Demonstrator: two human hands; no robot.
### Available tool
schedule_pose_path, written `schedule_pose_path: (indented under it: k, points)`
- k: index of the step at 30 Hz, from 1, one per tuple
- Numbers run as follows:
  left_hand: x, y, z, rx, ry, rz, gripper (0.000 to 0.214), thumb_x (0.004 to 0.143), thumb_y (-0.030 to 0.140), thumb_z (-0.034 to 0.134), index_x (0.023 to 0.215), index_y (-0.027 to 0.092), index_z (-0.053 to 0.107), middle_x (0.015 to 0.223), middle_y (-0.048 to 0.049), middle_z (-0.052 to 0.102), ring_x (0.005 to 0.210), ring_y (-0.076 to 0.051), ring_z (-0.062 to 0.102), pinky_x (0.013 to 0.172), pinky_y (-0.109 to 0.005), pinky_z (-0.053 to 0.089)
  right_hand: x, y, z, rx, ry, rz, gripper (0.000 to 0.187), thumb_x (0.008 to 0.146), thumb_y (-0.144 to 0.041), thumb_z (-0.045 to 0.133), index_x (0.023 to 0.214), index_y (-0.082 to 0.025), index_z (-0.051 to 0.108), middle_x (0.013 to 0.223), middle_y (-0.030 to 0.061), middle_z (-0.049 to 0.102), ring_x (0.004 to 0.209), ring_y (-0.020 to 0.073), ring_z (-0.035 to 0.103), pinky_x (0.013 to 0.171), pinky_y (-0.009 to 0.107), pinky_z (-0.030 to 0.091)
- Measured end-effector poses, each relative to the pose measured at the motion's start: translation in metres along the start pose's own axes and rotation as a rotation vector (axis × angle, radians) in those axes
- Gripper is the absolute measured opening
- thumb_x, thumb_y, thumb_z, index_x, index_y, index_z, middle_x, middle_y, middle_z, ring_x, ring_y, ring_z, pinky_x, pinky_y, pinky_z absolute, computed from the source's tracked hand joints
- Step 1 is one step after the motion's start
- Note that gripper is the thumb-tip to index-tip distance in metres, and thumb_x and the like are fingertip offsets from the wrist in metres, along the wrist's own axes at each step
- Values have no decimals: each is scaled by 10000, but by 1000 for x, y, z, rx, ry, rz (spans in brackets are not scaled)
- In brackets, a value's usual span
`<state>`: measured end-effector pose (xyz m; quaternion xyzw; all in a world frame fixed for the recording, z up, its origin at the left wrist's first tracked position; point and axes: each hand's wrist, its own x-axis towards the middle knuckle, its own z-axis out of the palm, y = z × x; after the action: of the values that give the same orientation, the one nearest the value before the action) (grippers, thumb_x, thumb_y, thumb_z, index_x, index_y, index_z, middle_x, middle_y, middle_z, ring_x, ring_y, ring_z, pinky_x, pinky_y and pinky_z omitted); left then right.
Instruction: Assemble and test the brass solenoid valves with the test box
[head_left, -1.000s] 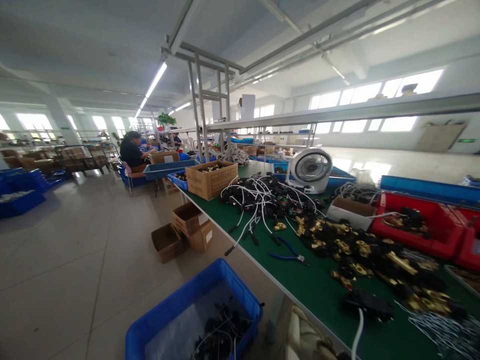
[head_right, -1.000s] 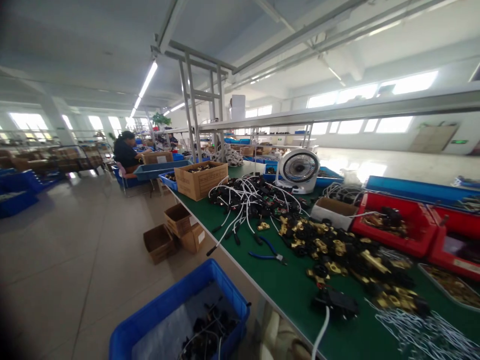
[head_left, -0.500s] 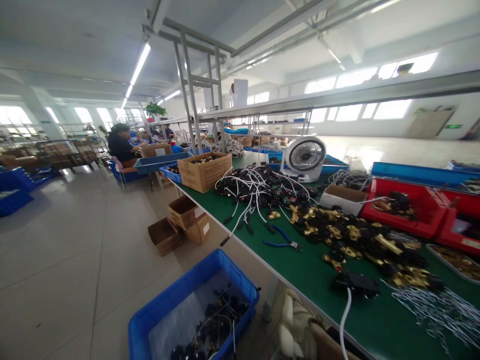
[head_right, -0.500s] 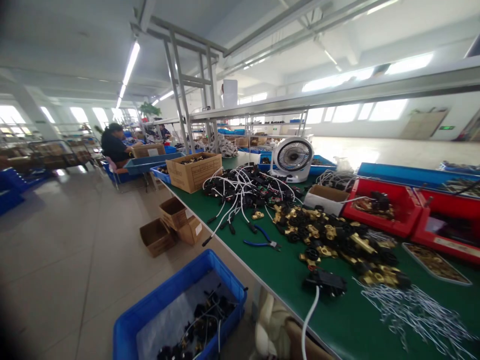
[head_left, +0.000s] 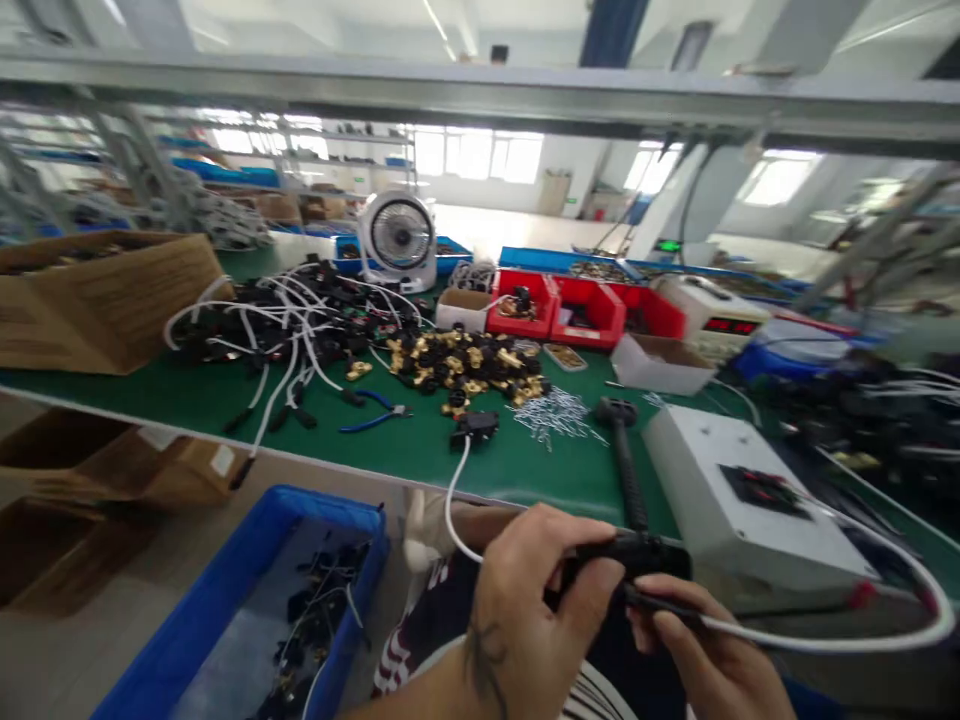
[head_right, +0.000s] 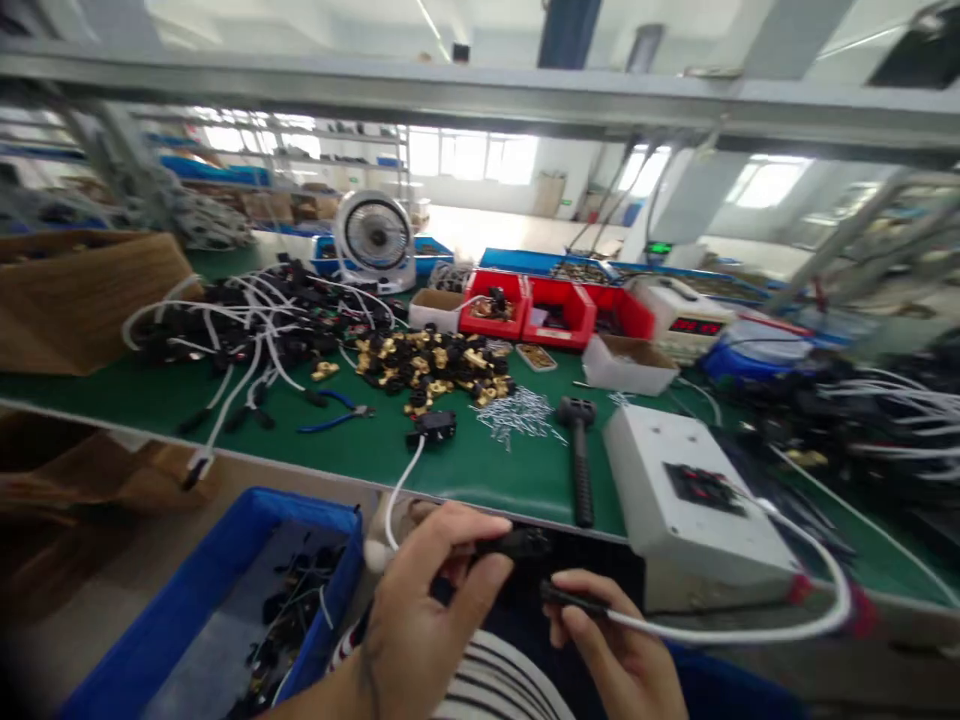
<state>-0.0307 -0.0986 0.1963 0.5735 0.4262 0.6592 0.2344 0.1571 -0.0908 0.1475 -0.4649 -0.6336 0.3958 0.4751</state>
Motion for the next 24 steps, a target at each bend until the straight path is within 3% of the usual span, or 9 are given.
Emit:
schedule_pose_path:
  k: [4,7,15,24]
  points:
    - [3,4,-7,27,-61,96,129,904,154,614,1015,213,643,926,27,666,760,-60,565,673,-132,448,5,-53,-4,261,173,-102,209,893,-472,699,963,-274,705,697,8,623,600,111,566,569,152,488]
    - [2,6,-8,16,-107,136,140,896,123,624,1013,199,636,914,28,647,829,-57,572,705,-118,449,13,-69,2,342,204,-135,248,870,-483,725,938,-245,714,663,6,571,595,106,530,557,156,461]
    - [0,3,-10,31,-159,225,170,888,84,632,1029,178,624,925,16,615,874,-61,561,790,-146,459,12,-67,11,322,127,-153,181,927,-425,683,989,-257,714,717,-3,604,603,89,543,573,147,442]
    - [-1,0,-17,121,-338,171,180,962,212,557,1130,231,619,954,22,660,899,-86,601,803,-178,460,13,-70,4,272,28,-142,154,937,-390,679,996,-251,711,798,0,608,625,81,549,589,147,451]
